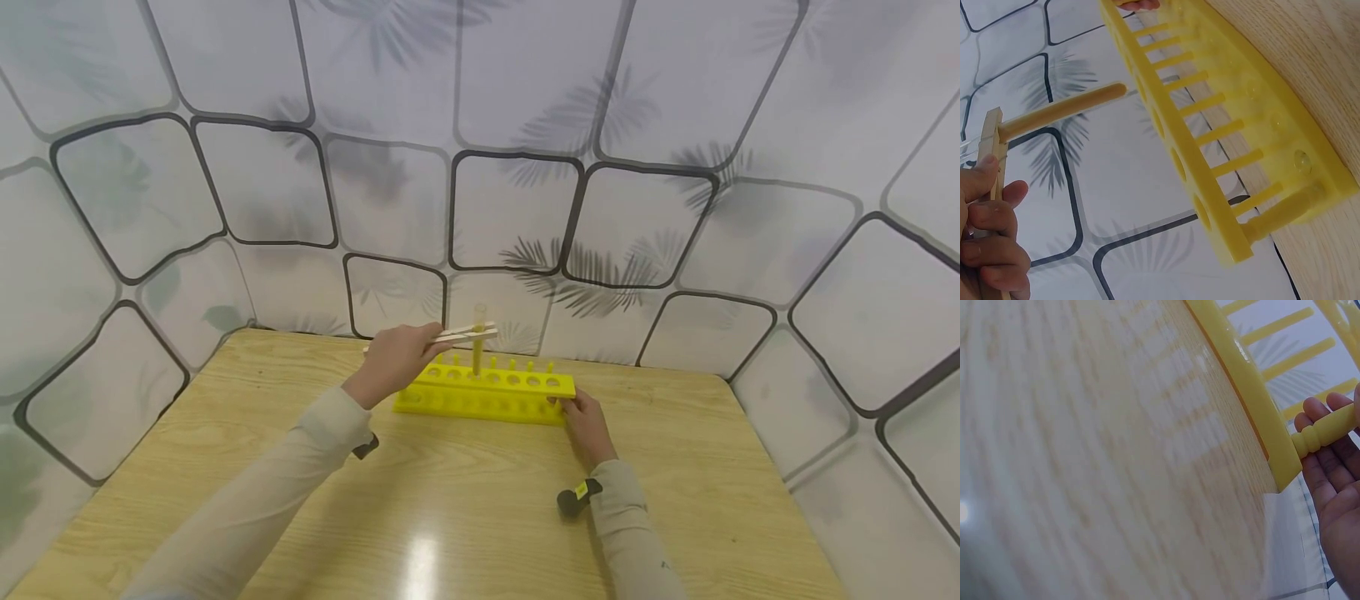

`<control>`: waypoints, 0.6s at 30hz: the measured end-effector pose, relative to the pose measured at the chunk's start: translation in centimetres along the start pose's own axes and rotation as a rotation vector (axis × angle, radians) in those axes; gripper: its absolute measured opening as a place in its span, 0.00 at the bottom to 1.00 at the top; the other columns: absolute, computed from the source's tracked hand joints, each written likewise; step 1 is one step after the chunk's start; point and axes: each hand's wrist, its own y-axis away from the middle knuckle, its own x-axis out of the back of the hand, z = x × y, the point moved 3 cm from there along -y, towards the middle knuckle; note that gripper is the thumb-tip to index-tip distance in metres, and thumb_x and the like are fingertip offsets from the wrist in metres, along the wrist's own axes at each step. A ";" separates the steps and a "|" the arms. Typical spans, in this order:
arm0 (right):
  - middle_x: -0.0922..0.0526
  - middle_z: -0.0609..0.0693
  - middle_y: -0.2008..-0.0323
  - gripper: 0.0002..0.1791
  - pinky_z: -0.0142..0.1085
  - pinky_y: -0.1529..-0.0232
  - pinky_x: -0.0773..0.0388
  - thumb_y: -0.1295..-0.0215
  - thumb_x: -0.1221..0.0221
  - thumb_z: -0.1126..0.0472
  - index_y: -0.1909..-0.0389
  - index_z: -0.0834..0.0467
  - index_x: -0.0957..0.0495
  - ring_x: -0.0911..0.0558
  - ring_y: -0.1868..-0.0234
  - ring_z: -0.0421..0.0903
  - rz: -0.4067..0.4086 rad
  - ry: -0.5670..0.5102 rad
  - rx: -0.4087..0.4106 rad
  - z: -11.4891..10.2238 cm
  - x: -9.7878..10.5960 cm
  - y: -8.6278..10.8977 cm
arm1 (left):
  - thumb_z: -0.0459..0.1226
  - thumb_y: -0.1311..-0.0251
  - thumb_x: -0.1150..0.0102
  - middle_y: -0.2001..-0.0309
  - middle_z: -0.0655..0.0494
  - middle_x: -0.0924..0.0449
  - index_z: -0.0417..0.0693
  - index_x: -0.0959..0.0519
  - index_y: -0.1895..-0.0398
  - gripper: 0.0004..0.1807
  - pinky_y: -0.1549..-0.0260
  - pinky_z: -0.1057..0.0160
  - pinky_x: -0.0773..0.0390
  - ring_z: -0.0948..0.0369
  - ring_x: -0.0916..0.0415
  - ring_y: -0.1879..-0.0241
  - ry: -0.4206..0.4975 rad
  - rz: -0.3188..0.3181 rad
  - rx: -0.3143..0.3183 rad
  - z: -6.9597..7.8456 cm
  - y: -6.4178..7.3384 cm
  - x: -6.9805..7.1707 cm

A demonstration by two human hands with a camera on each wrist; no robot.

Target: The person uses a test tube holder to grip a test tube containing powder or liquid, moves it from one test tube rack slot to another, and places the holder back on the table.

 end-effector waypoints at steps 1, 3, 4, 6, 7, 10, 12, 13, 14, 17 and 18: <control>0.23 0.64 0.48 0.20 0.34 0.45 0.27 0.26 0.56 0.54 0.47 0.65 0.28 0.23 0.49 0.36 -0.001 0.000 0.001 0.0 0.0 0.0 | 0.50 0.35 0.50 0.89 0.61 0.49 0.49 0.35 0.78 0.19 0.88 0.69 0.54 0.65 0.52 0.89 -0.003 -0.005 0.003 -0.1 0.0 0.0; 0.23 0.64 0.48 0.20 0.36 0.44 0.27 0.26 0.56 0.54 0.47 0.65 0.28 0.23 0.50 0.34 0.001 -0.001 0.003 0.0 0.0 0.1 | 0.50 0.34 0.50 0.89 0.61 0.48 0.49 0.35 0.78 0.19 0.88 0.69 0.54 0.66 0.51 0.89 -0.004 -0.016 0.009 -0.3 0.1 0.0; 0.23 0.64 0.49 0.20 0.36 0.44 0.27 0.26 0.56 0.54 0.47 0.65 0.28 0.23 0.51 0.33 0.003 -0.003 0.004 0.1 0.0 0.0 | 0.50 0.34 0.50 0.89 0.61 0.48 0.49 0.35 0.78 0.19 0.88 0.69 0.54 0.65 0.51 0.89 -0.001 -0.021 0.014 -0.4 0.2 0.1; 0.23 0.63 0.49 0.20 0.37 0.44 0.27 0.26 0.56 0.53 0.47 0.65 0.28 0.24 0.53 0.30 0.003 -0.004 0.005 0.1 -0.1 0.0 | 0.50 0.34 0.51 0.89 0.61 0.47 0.49 0.34 0.77 0.19 0.88 0.69 0.53 0.65 0.51 0.89 0.002 -0.023 0.019 -0.5 0.4 0.2; 0.23 0.63 0.49 0.21 0.38 0.43 0.27 0.27 0.56 0.53 0.47 0.65 0.28 0.24 0.53 0.28 0.003 -0.007 0.004 0.1 -0.1 0.0 | 0.51 0.34 0.51 0.89 0.61 0.47 0.49 0.34 0.77 0.19 0.88 0.69 0.53 0.65 0.50 0.89 0.003 -0.023 0.022 -0.6 0.4 0.2; 0.23 0.61 0.50 0.22 0.40 0.41 0.28 0.27 0.56 0.51 0.48 0.64 0.28 0.25 0.54 0.26 0.001 -0.015 0.002 0.1 -0.1 0.0 | 0.51 0.34 0.51 0.89 0.61 0.47 0.48 0.34 0.77 0.19 0.88 0.69 0.53 0.65 0.50 0.89 -0.010 -0.022 0.030 -1.0 0.6 0.3; 0.23 0.61 0.50 0.22 0.41 0.40 0.29 0.27 0.56 0.50 0.47 0.64 0.28 0.25 0.53 0.26 -0.002 -0.016 0.002 0.0 -0.1 0.0 | 0.51 0.35 0.50 0.89 0.61 0.46 0.49 0.34 0.77 0.19 0.89 0.69 0.53 0.65 0.50 0.89 -0.018 -0.023 0.035 -1.2 0.8 0.3; 0.23 0.61 0.50 0.22 0.42 0.40 0.29 0.27 0.55 0.49 0.48 0.64 0.28 0.25 0.53 0.27 0.001 -0.022 0.000 0.1 -0.2 0.0 | 0.51 0.35 0.50 0.89 0.61 0.46 0.48 0.34 0.77 0.19 0.89 0.69 0.53 0.65 0.50 0.89 -0.022 -0.024 0.038 -1.4 0.8 0.3; 0.23 0.61 0.50 0.22 0.43 0.40 0.30 0.27 0.55 0.50 0.48 0.64 0.28 0.25 0.53 0.27 0.000 -0.021 0.002 0.0 -0.2 0.0 | 0.50 0.35 0.50 0.89 0.61 0.46 0.48 0.33 0.77 0.18 0.89 0.69 0.53 0.65 0.50 0.89 -0.022 -0.026 0.042 -1.5 0.9 0.4; 0.24 0.61 0.49 0.23 0.43 0.40 0.30 0.27 0.55 0.49 0.48 0.64 0.28 0.25 0.52 0.30 0.001 -0.024 0.003 0.1 -0.2 0.0 | 0.50 0.35 0.49 0.89 0.61 0.45 0.49 0.32 0.75 0.17 0.89 0.70 0.53 0.66 0.50 0.89 -0.017 -0.030 0.050 -1.7 1.2 0.5; 0.24 0.61 0.49 0.23 0.43 0.40 0.30 0.27 0.56 0.49 0.48 0.64 0.28 0.25 0.51 0.31 0.001 -0.024 0.002 0.1 -0.2 0.0 | 0.50 0.35 0.50 0.89 0.61 0.44 0.49 0.31 0.75 0.17 0.89 0.70 0.53 0.66 0.50 0.89 -0.017 -0.033 0.051 -1.8 1.2 0.5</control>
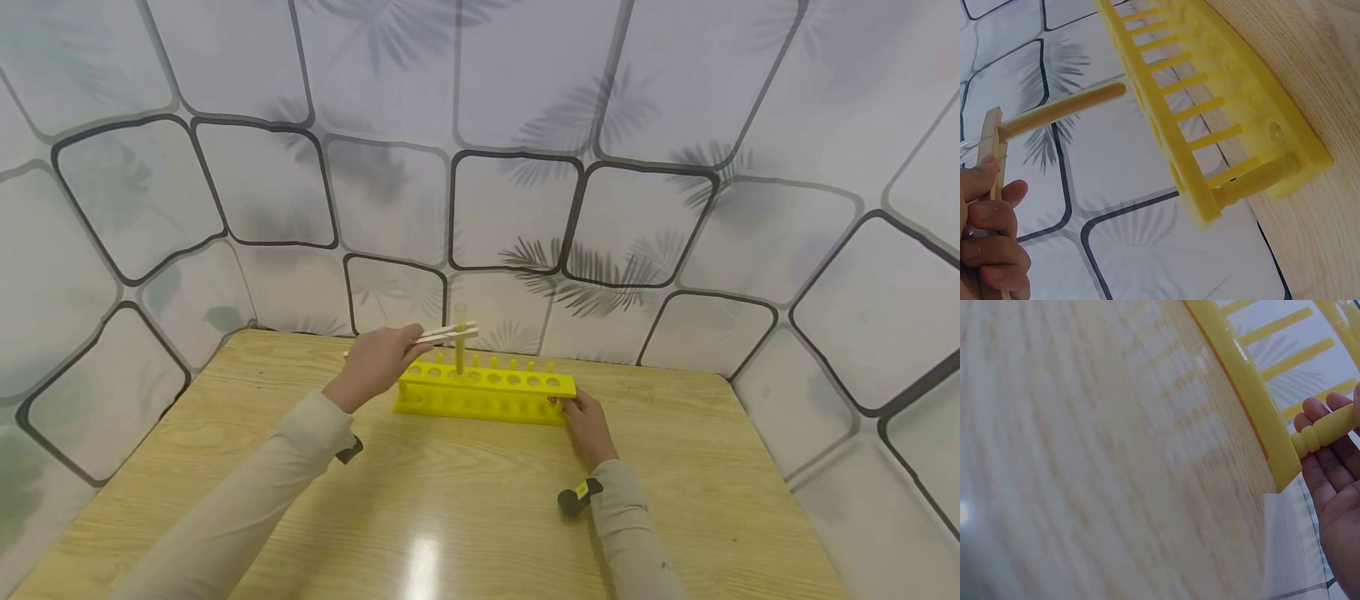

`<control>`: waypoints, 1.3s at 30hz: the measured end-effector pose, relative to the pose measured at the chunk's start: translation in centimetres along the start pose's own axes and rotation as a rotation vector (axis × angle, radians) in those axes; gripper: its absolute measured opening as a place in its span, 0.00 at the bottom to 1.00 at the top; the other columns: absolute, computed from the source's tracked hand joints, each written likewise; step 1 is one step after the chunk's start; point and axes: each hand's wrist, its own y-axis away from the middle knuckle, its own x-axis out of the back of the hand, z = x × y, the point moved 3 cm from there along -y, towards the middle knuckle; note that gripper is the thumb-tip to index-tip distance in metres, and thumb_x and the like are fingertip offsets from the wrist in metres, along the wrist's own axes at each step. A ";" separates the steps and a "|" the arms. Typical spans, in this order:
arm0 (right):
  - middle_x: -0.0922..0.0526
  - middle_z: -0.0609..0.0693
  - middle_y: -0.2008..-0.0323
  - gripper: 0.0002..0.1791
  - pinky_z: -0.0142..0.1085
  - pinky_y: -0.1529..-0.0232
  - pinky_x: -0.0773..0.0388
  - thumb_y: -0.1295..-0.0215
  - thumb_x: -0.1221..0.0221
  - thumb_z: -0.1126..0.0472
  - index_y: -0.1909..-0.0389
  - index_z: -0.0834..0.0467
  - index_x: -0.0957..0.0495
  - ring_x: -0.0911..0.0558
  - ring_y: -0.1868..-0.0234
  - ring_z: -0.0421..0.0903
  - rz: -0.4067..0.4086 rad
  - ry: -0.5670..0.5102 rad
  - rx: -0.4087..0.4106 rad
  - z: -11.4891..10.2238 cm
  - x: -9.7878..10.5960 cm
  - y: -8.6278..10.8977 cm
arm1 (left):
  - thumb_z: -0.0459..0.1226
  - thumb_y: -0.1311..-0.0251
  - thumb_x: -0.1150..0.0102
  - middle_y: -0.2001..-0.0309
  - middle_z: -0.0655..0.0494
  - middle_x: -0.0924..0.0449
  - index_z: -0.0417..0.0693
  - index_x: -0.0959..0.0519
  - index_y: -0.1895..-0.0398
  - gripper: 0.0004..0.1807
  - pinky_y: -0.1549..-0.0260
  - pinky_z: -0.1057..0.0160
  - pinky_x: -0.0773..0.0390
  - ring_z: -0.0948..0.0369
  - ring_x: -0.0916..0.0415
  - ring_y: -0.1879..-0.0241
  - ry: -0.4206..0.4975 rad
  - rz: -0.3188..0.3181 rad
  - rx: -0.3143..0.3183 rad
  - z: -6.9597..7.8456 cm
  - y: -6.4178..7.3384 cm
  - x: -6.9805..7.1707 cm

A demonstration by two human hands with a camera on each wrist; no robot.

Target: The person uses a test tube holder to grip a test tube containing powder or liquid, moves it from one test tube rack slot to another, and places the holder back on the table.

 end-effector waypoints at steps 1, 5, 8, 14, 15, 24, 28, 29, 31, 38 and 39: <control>0.24 0.62 0.49 0.23 0.43 0.40 0.30 0.27 0.56 0.49 0.48 0.64 0.28 0.25 0.50 0.33 -0.002 -0.001 -0.002 0.0 0.0 0.0 | 0.50 0.35 0.50 0.89 0.61 0.44 0.49 0.31 0.74 0.17 0.89 0.70 0.53 0.66 0.50 0.90 0.001 -0.001 0.001 -0.1 0.1 0.0; 0.24 0.63 0.48 0.22 0.43 0.39 0.30 0.27 0.57 0.51 0.47 0.65 0.28 0.25 0.45 0.44 0.000 0.007 -0.010 -0.1 0.0 0.1 | 0.49 0.35 0.49 0.89 0.61 0.43 0.48 0.29 0.73 0.16 0.90 0.70 0.53 0.66 0.50 0.90 0.014 0.001 0.006 -0.2 0.3 0.2; 0.25 0.64 0.47 0.20 0.45 0.39 0.31 0.26 0.58 0.54 0.47 0.66 0.29 0.27 0.42 0.52 -0.004 0.004 -0.019 -0.6 0.0 0.3 | 0.49 0.35 0.48 0.89 0.61 0.42 0.48 0.29 0.73 0.15 0.90 0.71 0.52 0.66 0.49 0.90 0.024 0.002 0.011 -0.4 0.4 0.3; 0.25 0.64 0.47 0.20 0.46 0.38 0.32 0.26 0.58 0.55 0.46 0.66 0.29 0.28 0.40 0.54 -0.004 0.004 -0.021 -0.3 -0.1 0.2 | 0.48 0.35 0.48 0.89 0.61 0.44 0.48 0.30 0.74 0.15 0.89 0.70 0.52 0.66 0.50 0.89 0.030 -0.005 0.022 -1.0 0.6 0.4; 0.25 0.64 0.47 0.20 0.46 0.38 0.32 0.26 0.58 0.54 0.46 0.66 0.29 0.28 0.40 0.54 -0.003 0.004 -0.021 -0.4 -0.1 0.2 | 0.48 0.35 0.49 0.89 0.61 0.45 0.48 0.30 0.74 0.16 0.89 0.71 0.52 0.66 0.50 0.89 0.028 -0.005 0.021 -1.1 0.7 0.4; 0.25 0.65 0.47 0.21 0.46 0.38 0.32 0.26 0.57 0.53 0.46 0.66 0.30 0.28 0.40 0.56 0.000 0.000 -0.025 -0.3 -0.1 0.2 | 0.46 0.35 0.47 0.89 0.61 0.45 0.47 0.30 0.74 0.14 0.90 0.71 0.53 0.66 0.51 0.90 0.024 0.009 0.024 -1.5 1.0 0.8; 0.25 0.65 0.47 0.21 0.45 0.38 0.31 0.26 0.57 0.53 0.46 0.66 0.30 0.28 0.40 0.56 0.000 0.000 -0.024 -0.2 -0.1 0.2 | 0.46 0.35 0.47 0.89 0.60 0.44 0.46 0.30 0.74 0.15 0.89 0.71 0.53 0.65 0.51 0.90 0.031 0.026 0.023 -1.7 1.2 1.0; 0.25 0.65 0.47 0.21 0.44 0.39 0.31 0.26 0.57 0.53 0.46 0.66 0.29 0.28 0.41 0.55 0.001 0.001 -0.024 -0.2 -0.1 0.2 | 0.46 0.35 0.47 0.89 0.60 0.43 0.46 0.29 0.73 0.15 0.89 0.71 0.52 0.65 0.50 0.90 0.032 0.027 0.025 -1.8 1.2 1.0; 0.25 0.64 0.47 0.21 0.44 0.39 0.31 0.26 0.57 0.53 0.46 0.66 0.29 0.28 0.41 0.55 0.002 0.001 -0.025 -0.3 -0.1 0.2 | 0.47 0.35 0.48 0.89 0.60 0.43 0.46 0.29 0.73 0.15 0.89 0.70 0.52 0.65 0.50 0.89 0.030 0.032 0.030 -2.0 1.2 1.0; 0.25 0.65 0.46 0.21 0.45 0.38 0.32 0.26 0.58 0.54 0.46 0.66 0.30 0.29 0.39 0.56 0.000 -0.006 -0.033 -0.6 -0.2 0.3 | 0.47 0.34 0.49 0.88 0.59 0.42 0.46 0.28 0.72 0.15 0.89 0.70 0.51 0.65 0.50 0.89 0.043 0.025 0.047 -2.6 1.4 0.7; 0.25 0.65 0.46 0.21 0.45 0.38 0.32 0.26 0.57 0.54 0.46 0.66 0.30 0.29 0.39 0.57 0.000 -0.006 -0.034 -0.6 -0.2 0.3 | 0.47 0.34 0.49 0.89 0.59 0.41 0.46 0.28 0.71 0.14 0.89 0.70 0.51 0.65 0.50 0.89 0.046 0.022 0.051 -2.6 1.4 0.7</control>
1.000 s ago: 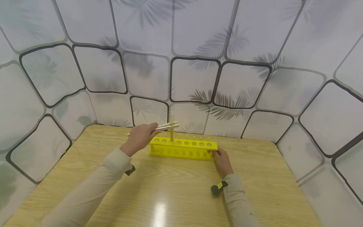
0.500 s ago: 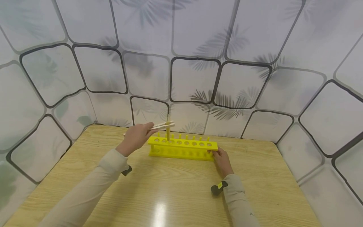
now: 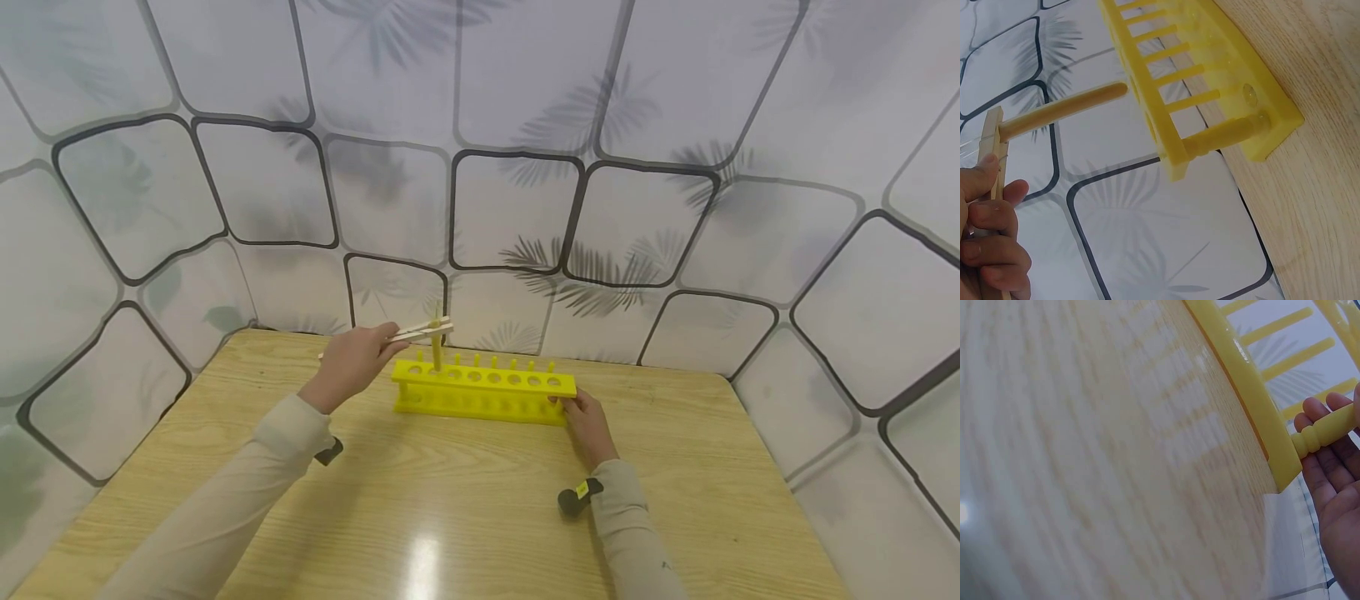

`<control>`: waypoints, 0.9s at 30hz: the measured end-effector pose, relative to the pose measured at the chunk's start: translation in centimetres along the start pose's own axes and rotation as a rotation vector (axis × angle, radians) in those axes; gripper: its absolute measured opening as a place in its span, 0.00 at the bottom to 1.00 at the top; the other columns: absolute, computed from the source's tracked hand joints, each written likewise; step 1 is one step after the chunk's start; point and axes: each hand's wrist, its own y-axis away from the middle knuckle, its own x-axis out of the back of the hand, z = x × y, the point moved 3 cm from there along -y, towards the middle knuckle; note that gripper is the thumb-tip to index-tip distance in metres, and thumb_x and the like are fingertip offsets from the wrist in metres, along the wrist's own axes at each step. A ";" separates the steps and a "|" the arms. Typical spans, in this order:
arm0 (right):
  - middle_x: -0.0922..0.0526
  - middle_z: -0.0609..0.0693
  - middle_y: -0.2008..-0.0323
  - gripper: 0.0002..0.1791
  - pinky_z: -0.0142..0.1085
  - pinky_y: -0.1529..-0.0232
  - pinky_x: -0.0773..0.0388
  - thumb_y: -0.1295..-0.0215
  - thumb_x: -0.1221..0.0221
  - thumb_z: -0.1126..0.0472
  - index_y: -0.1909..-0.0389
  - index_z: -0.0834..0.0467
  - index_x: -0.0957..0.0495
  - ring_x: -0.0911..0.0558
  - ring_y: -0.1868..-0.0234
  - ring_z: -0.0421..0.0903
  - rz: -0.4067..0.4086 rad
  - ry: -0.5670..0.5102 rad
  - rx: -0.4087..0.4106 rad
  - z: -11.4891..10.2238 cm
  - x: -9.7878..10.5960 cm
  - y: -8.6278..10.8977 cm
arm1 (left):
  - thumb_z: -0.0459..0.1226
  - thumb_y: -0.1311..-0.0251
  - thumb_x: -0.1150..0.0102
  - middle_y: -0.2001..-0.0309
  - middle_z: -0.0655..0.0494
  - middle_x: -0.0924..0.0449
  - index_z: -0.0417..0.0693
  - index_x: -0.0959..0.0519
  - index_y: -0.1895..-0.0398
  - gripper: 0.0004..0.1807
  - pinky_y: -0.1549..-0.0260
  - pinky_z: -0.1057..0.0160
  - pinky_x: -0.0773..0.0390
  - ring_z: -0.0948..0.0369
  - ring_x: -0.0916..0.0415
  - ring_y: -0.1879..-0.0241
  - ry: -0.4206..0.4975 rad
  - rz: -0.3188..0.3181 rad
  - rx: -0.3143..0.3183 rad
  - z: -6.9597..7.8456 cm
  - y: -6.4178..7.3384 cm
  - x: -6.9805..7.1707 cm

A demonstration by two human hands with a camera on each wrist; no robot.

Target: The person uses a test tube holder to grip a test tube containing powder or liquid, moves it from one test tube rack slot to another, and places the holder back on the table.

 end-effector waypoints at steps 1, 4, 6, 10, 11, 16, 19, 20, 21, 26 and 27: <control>0.25 0.65 0.46 0.21 0.45 0.38 0.32 0.26 0.58 0.54 0.46 0.66 0.30 0.29 0.39 0.57 0.000 0.001 0.000 0.0 0.0 0.0 | 0.47 0.34 0.49 0.89 0.59 0.41 0.46 0.27 0.70 0.14 0.89 0.70 0.51 0.65 0.50 0.89 0.003 -0.003 0.004 0.0 0.0 0.0; 0.25 0.65 0.46 0.20 0.45 0.38 0.32 0.26 0.57 0.55 0.46 0.66 0.30 0.28 0.39 0.56 0.000 -0.004 -0.005 0.0 0.0 0.0 | 0.47 0.34 0.49 0.88 0.59 0.41 0.46 0.26 0.69 0.14 0.89 0.70 0.51 0.65 0.50 0.89 0.010 -0.010 0.014 -0.2 0.2 0.0; 0.25 0.65 0.46 0.20 0.44 0.38 0.32 0.26 0.58 0.54 0.46 0.66 0.30 0.28 0.40 0.56 0.001 -0.006 -0.009 0.1 0.0 0.0 | 0.47 0.34 0.50 0.88 0.59 0.41 0.46 0.26 0.69 0.14 0.89 0.70 0.52 0.65 0.51 0.89 0.011 -0.016 0.018 -0.3 0.2 0.0; 0.25 0.65 0.46 0.20 0.43 0.39 0.30 0.26 0.58 0.54 0.46 0.66 0.30 0.28 0.40 0.55 0.003 -0.001 -0.009 0.1 0.0 -0.1 | 0.47 0.33 0.50 0.88 0.60 0.43 0.46 0.27 0.69 0.14 0.89 0.70 0.52 0.65 0.51 0.89 0.003 -0.025 0.022 -0.5 0.3 -0.2; 0.25 0.64 0.46 0.20 0.42 0.40 0.30 0.26 0.58 0.54 0.46 0.66 0.30 0.28 0.40 0.55 0.003 0.001 -0.009 0.1 0.0 -0.1 | 0.47 0.33 0.50 0.88 0.60 0.44 0.46 0.28 0.70 0.14 0.89 0.70 0.52 0.65 0.51 0.89 0.001 -0.027 0.024 -0.5 0.4 -0.3; 0.25 0.65 0.46 0.20 0.37 0.42 0.29 0.25 0.58 0.54 0.46 0.66 0.29 0.28 0.41 0.54 -0.001 0.003 -0.005 0.2 0.1 -0.2 | 0.46 0.33 0.49 0.89 0.61 0.45 0.46 0.29 0.72 0.15 0.90 0.70 0.53 0.65 0.52 0.89 0.005 -0.032 0.027 -0.7 0.5 -0.6; 0.25 0.64 0.46 0.20 0.35 0.43 0.28 0.25 0.58 0.54 0.46 0.66 0.30 0.27 0.42 0.52 -0.001 0.007 -0.003 0.2 0.1 -0.2 | 0.46 0.33 0.50 0.88 0.61 0.45 0.47 0.29 0.72 0.14 0.89 0.70 0.53 0.65 0.52 0.89 0.015 -0.045 0.034 -0.8 0.6 -0.9; 0.25 0.64 0.46 0.20 0.35 0.44 0.28 0.25 0.58 0.54 0.46 0.66 0.29 0.27 0.42 0.52 0.001 0.011 -0.002 0.2 0.0 -0.2 | 0.46 0.33 0.50 0.88 0.61 0.45 0.47 0.29 0.72 0.14 0.89 0.70 0.53 0.65 0.52 0.89 0.018 -0.049 0.036 -0.8 0.6 -1.0; 0.25 0.64 0.46 0.20 0.35 0.44 0.28 0.25 0.58 0.54 0.46 0.66 0.29 0.27 0.42 0.52 0.002 0.011 -0.002 0.2 0.0 -0.2 | 0.46 0.33 0.50 0.88 0.61 0.45 0.47 0.29 0.72 0.14 0.89 0.70 0.53 0.65 0.52 0.89 0.022 -0.054 0.039 -0.8 0.6 -1.1; 0.26 0.65 0.45 0.21 0.41 0.40 0.30 0.25 0.59 0.54 0.46 0.67 0.30 0.29 0.40 0.55 -0.004 0.007 0.001 0.1 0.0 -0.2 | 0.46 0.34 0.49 0.89 0.61 0.45 0.46 0.28 0.72 0.14 0.89 0.70 0.52 0.66 0.52 0.89 0.009 -0.052 0.032 -0.8 0.8 -1.6; 0.26 0.65 0.45 0.21 0.43 0.39 0.31 0.25 0.59 0.54 0.46 0.67 0.30 0.29 0.40 0.55 -0.007 0.004 0.001 0.1 0.0 -0.1 | 0.46 0.34 0.48 0.89 0.61 0.45 0.46 0.29 0.73 0.15 0.89 0.70 0.52 0.66 0.52 0.89 0.000 -0.049 0.028 -0.8 0.8 -1.7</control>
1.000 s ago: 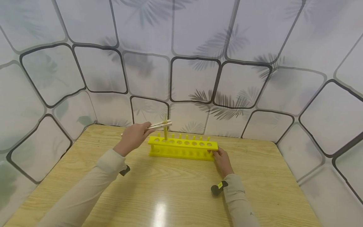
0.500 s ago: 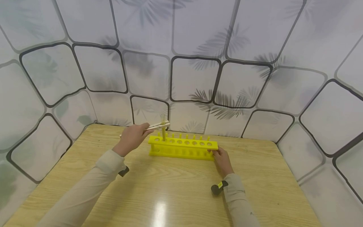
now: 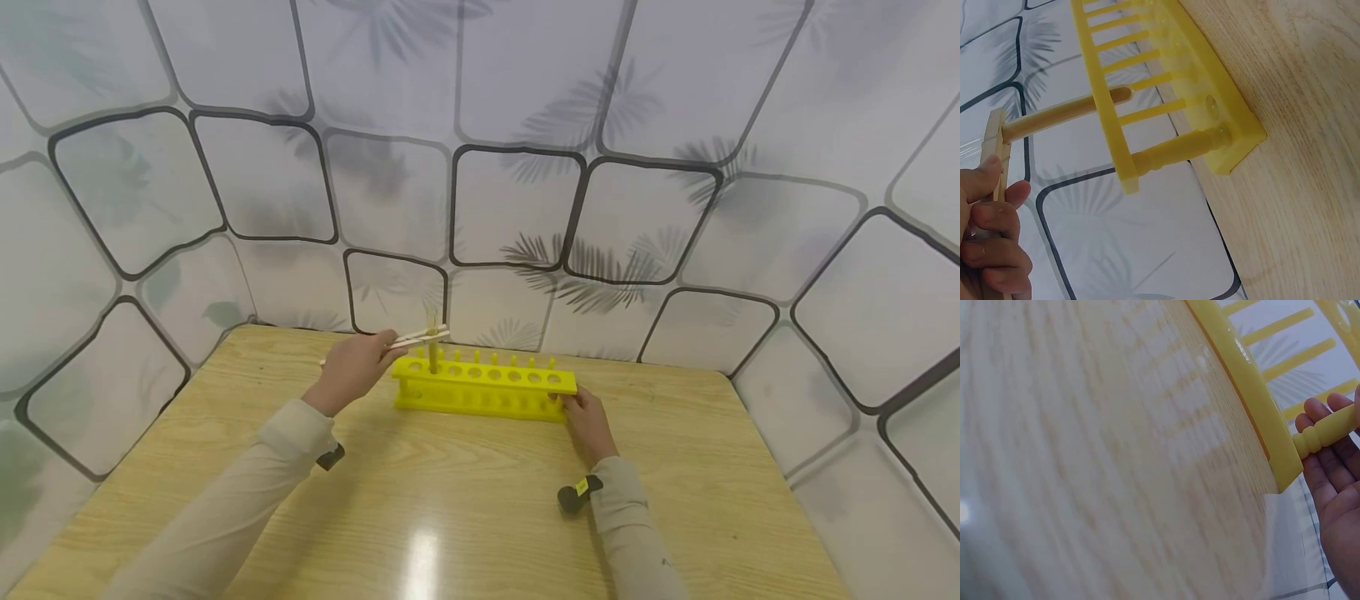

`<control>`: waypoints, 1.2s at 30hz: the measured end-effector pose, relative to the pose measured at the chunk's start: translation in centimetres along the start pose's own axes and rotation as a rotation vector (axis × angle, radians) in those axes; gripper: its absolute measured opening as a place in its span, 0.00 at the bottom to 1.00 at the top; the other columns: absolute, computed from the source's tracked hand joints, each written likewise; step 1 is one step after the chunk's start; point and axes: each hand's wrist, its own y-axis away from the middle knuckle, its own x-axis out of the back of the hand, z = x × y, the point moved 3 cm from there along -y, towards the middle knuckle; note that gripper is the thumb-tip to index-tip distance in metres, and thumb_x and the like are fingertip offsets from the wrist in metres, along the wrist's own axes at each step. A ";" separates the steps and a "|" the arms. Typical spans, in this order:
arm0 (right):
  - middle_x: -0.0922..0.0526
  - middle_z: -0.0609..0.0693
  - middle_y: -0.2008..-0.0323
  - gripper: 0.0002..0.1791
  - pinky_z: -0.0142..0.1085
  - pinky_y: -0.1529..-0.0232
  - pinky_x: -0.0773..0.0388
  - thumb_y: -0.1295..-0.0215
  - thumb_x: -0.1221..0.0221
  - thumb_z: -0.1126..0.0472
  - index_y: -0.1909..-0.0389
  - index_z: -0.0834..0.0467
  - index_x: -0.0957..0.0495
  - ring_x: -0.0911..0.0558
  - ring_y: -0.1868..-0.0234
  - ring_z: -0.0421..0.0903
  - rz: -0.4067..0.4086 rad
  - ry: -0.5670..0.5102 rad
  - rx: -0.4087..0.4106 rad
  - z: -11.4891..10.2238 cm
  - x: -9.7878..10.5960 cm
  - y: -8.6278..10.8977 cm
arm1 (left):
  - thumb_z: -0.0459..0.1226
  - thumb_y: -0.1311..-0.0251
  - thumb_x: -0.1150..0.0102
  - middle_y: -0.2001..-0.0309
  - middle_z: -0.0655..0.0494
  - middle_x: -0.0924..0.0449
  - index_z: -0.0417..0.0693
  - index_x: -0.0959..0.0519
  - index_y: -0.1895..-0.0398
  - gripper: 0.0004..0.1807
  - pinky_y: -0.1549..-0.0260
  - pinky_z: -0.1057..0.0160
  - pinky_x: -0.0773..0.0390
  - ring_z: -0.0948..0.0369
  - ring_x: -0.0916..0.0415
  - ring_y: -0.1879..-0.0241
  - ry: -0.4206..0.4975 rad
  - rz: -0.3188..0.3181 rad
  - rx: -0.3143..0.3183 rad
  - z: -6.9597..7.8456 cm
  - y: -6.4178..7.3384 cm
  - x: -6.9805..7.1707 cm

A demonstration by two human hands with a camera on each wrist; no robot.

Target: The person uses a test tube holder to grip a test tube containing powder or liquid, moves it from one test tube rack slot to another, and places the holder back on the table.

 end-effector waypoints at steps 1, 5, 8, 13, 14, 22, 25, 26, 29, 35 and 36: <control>0.26 0.65 0.44 0.21 0.45 0.38 0.31 0.25 0.59 0.55 0.46 0.67 0.30 0.30 0.39 0.56 -0.001 -0.002 0.000 0.0 0.0 0.0 | 0.46 0.35 0.48 0.89 0.61 0.46 0.46 0.29 0.73 0.15 0.89 0.70 0.53 0.66 0.52 0.89 -0.010 0.006 -0.005 0.0 0.0 -0.1; 0.26 0.65 0.44 0.20 0.48 0.38 0.32 0.25 0.59 0.57 0.46 0.67 0.30 0.30 0.39 0.56 -0.007 -0.012 -0.004 -0.4 0.0 0.2 | 0.47 0.35 0.47 0.88 0.60 0.45 0.47 0.31 0.75 0.16 0.88 0.70 0.53 0.65 0.51 0.88 -0.039 -0.001 -0.005 0.2 0.2 -0.5; 0.26 0.65 0.45 0.18 0.47 0.38 0.32 0.25 0.59 0.59 0.47 0.67 0.29 0.29 0.40 0.56 -0.009 -0.015 -0.008 -0.7 0.0 0.2 | 0.47 0.34 0.48 0.88 0.60 0.43 0.47 0.31 0.75 0.16 0.88 0.70 0.52 0.65 0.49 0.88 -0.046 -0.024 0.012 0.1 0.2 -1.0; 0.25 0.64 0.46 0.19 0.43 0.40 0.30 0.25 0.58 0.57 0.46 0.66 0.29 0.28 0.41 0.53 0.003 0.009 0.001 -0.1 0.1 0.0 | 0.47 0.34 0.48 0.89 0.59 0.41 0.48 0.30 0.75 0.16 0.89 0.69 0.52 0.65 0.49 0.89 -0.045 -0.035 0.031 -0.1 0.2 -1.8; 0.24 0.63 0.46 0.19 0.42 0.41 0.30 0.25 0.58 0.56 0.46 0.65 0.29 0.27 0.41 0.53 0.007 0.017 0.004 -0.1 0.1 0.0 | 0.47 0.34 0.48 0.89 0.59 0.41 0.48 0.30 0.75 0.15 0.89 0.69 0.52 0.65 0.49 0.89 -0.042 -0.037 0.033 -0.1 0.2 -1.9; 0.24 0.63 0.46 0.20 0.34 0.44 0.27 0.25 0.58 0.55 0.45 0.64 0.29 0.27 0.41 0.51 0.017 0.018 -0.019 0.2 0.1 -0.2 | 0.47 0.36 0.46 0.88 0.59 0.41 0.47 0.31 0.75 0.15 0.89 0.69 0.51 0.64 0.48 0.88 -0.024 -0.053 0.053 0.2 0.6 -2.3; 0.24 0.64 0.46 0.20 0.34 0.45 0.27 0.25 0.58 0.55 0.45 0.65 0.29 0.27 0.41 0.53 0.016 0.017 -0.021 0.2 0.1 -0.2 | 0.47 0.36 0.46 0.88 0.59 0.40 0.47 0.31 0.75 0.15 0.89 0.68 0.50 0.64 0.48 0.88 -0.016 -0.047 0.058 0.2 0.7 -2.4; 0.24 0.64 0.46 0.20 0.35 0.45 0.27 0.25 0.58 0.55 0.45 0.65 0.29 0.27 0.41 0.53 0.018 0.014 -0.022 0.2 0.1 -0.2 | 0.46 0.36 0.45 0.87 0.59 0.40 0.47 0.30 0.75 0.15 0.89 0.68 0.50 0.64 0.48 0.87 -0.011 -0.047 0.062 0.2 0.7 -2.5; 0.24 0.64 0.45 0.20 0.36 0.44 0.27 0.25 0.58 0.56 0.45 0.65 0.29 0.28 0.40 0.54 0.015 0.010 -0.025 0.3 0.1 -0.2 | 0.46 0.36 0.46 0.87 0.59 0.40 0.47 0.30 0.75 0.15 0.89 0.68 0.50 0.64 0.48 0.88 -0.007 -0.048 0.068 0.2 0.8 -2.7; 0.25 0.64 0.45 0.19 0.34 0.45 0.27 0.25 0.58 0.56 0.45 0.65 0.29 0.29 0.40 0.54 0.011 0.002 -0.031 0.4 0.2 -0.3 | 0.47 0.36 0.46 0.88 0.59 0.40 0.47 0.28 0.74 0.15 0.89 0.69 0.50 0.64 0.48 0.88 -0.019 -0.055 0.072 0.1 0.9 -3.2; 0.25 0.64 0.45 0.19 0.34 0.45 0.27 0.25 0.58 0.56 0.45 0.65 0.29 0.29 0.40 0.54 0.013 0.001 -0.030 0.4 0.2 -0.2 | 0.48 0.36 0.46 0.88 0.59 0.40 0.47 0.28 0.74 0.15 0.90 0.69 0.50 0.64 0.48 0.88 -0.026 -0.056 0.072 0.1 0.9 -3.3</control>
